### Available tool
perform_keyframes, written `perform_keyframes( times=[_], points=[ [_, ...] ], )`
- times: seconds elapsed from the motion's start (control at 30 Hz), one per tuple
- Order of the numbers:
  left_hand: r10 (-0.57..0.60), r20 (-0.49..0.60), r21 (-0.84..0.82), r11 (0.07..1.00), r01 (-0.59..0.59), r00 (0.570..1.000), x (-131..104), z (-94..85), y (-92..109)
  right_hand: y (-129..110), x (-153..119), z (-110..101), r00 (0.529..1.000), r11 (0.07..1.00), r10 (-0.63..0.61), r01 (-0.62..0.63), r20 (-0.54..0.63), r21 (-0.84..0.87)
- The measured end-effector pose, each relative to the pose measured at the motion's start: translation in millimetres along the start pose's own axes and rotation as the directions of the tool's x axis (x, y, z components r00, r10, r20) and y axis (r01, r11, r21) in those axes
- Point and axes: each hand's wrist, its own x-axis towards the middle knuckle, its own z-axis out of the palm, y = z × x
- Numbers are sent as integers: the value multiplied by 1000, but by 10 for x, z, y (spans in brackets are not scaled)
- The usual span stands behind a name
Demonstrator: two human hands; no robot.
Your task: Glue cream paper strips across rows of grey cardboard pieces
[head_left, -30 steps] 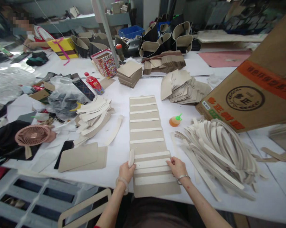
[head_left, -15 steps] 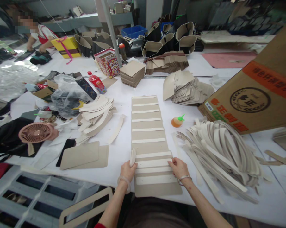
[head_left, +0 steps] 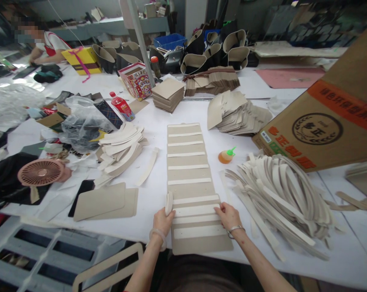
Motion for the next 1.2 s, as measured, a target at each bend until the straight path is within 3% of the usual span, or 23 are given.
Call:
perform_keyframes(
  times=[0.77, 1.2],
  points=[
    [-11, -33, 65, 998, 13, 999, -33, 33, 45, -5, -6, 0, 1000, 1000, -3, 3, 2, -6],
    [33, 11, -37, 999, -33, 999, 18, -1, -65, 9, 9, 13, 1000, 1000, 14, -14, 13, -25]
  ],
)
